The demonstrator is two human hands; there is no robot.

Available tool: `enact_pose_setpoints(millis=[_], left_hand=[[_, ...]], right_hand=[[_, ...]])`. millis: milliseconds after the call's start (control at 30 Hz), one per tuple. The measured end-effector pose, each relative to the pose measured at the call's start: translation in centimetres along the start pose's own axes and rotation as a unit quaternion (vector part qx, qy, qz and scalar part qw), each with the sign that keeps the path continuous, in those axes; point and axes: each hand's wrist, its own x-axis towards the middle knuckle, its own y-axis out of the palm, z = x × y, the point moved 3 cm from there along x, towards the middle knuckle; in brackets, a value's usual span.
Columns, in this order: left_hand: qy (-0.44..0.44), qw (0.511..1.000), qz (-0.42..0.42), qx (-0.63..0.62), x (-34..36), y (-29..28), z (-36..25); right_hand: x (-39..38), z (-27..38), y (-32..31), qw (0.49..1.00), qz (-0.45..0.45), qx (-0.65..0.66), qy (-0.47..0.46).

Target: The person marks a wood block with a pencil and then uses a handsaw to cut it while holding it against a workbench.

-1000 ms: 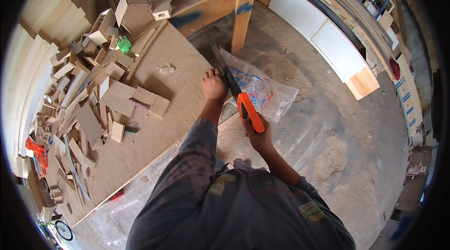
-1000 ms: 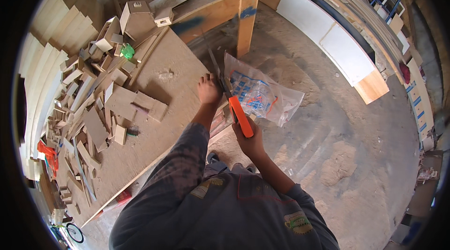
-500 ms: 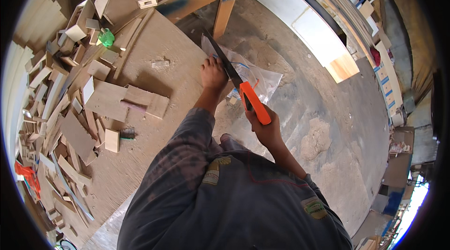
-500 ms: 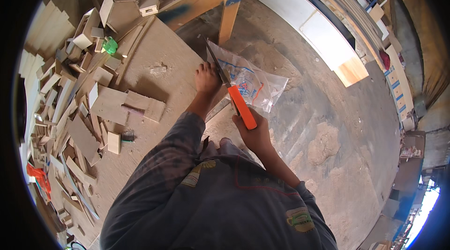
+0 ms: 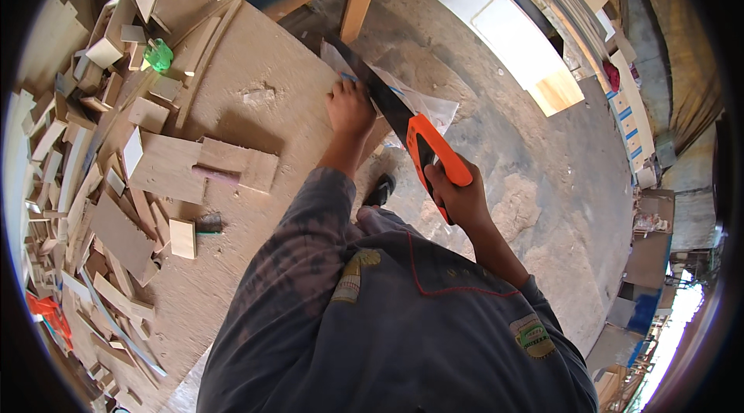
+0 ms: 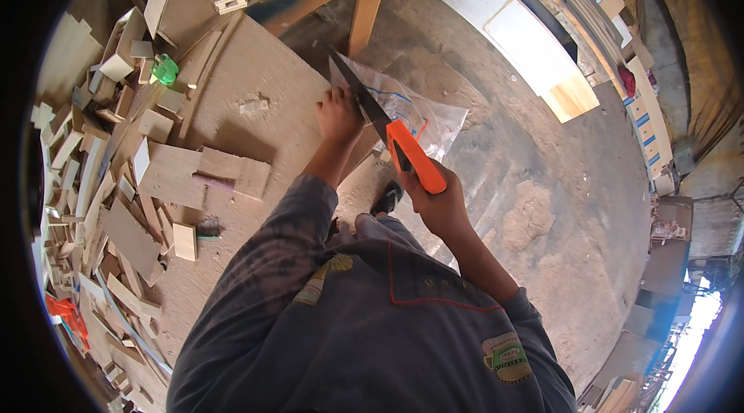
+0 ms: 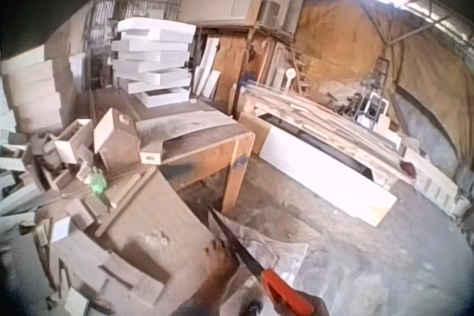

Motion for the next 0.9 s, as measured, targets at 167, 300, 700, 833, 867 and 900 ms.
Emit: enact_pose_setpoints(millis=[167, 300, 700, 833, 867, 900], left_hand=[[-0.019, 0.999, 0.039, 0.006, 0.3, -0.8, 0.0], [-0.011, 0.999, 0.052, 0.001, 0.0, -0.7, -0.2], [-0.029, 0.999, 0.000, 0.015, 1.3, 0.0, 1.1], [0.001, 0.999, -0.033, 0.004, 1.5, -0.6, 1.2], [0.008, 1.000, -0.023, 0.007, 1.4, -0.4, 1.4], [0.016, 1.000, -0.013, 0.010, 1.5, -0.3, 1.6]], right_hand=[[-1.7, 1.4, -0.8, 0.999, 0.003, -0.036, 0.016], [-1.4, 1.7, -1.6, 0.998, 0.022, -0.040, 0.033], [2.1, 1.3, -1.2, 0.996, 0.033, -0.079, -0.035], [1.2, 0.9, -1.3, 0.998, 0.057, -0.021, 0.011], [1.5, 0.6, -1.7, 0.998, 0.065, 0.026, 0.006], [1.7, 0.3, -2.2, 0.993, 0.068, 0.099, 0.023]])
